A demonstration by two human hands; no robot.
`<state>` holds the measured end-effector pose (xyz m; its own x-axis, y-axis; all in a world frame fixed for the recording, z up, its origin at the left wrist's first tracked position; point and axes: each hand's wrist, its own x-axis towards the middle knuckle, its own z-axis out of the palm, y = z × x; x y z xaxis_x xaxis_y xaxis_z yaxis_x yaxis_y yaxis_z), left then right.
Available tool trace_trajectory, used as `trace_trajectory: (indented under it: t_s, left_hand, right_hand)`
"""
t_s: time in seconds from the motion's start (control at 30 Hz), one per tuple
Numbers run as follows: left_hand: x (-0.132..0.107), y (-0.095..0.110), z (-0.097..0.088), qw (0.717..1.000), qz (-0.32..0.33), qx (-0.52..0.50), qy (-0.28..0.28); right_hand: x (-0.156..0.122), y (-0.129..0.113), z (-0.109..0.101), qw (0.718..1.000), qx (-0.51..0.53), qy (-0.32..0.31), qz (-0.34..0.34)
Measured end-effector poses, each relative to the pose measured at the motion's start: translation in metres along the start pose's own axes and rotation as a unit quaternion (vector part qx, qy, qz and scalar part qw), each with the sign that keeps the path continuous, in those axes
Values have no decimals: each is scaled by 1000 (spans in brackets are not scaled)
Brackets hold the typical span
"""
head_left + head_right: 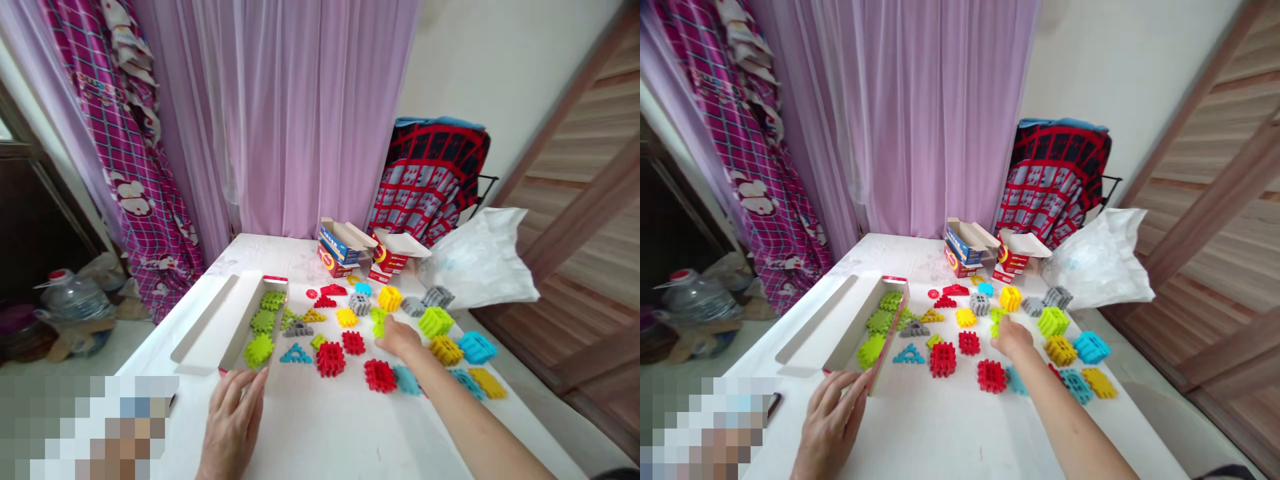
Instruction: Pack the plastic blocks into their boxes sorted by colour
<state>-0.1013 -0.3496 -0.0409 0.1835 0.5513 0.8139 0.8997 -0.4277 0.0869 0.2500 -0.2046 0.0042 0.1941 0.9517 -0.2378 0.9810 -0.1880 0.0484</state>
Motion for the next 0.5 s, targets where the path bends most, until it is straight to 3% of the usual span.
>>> trace_trajectory:
  t_s: [0.13, 0.23, 0.37, 0.5]
  left_hand:
    - [3, 5, -5, 1000, -26, -16, -3]
    - [4, 7, -7, 999, -41, -32, 7]
    - [1, 8, -8, 997, -73, -29, 26]
    - [-2, 8, -8, 996, -74, -31, 31]
  right_hand:
    - [-6, 0, -16, 1000, -15, -2, -9]
    - [-23, -22, -44, 997, 28, 36, -63]
    - [-60, -87, -89, 965, 116, 49, -229]
    - [-88, -163, -109, 913, 69, 45, -399]
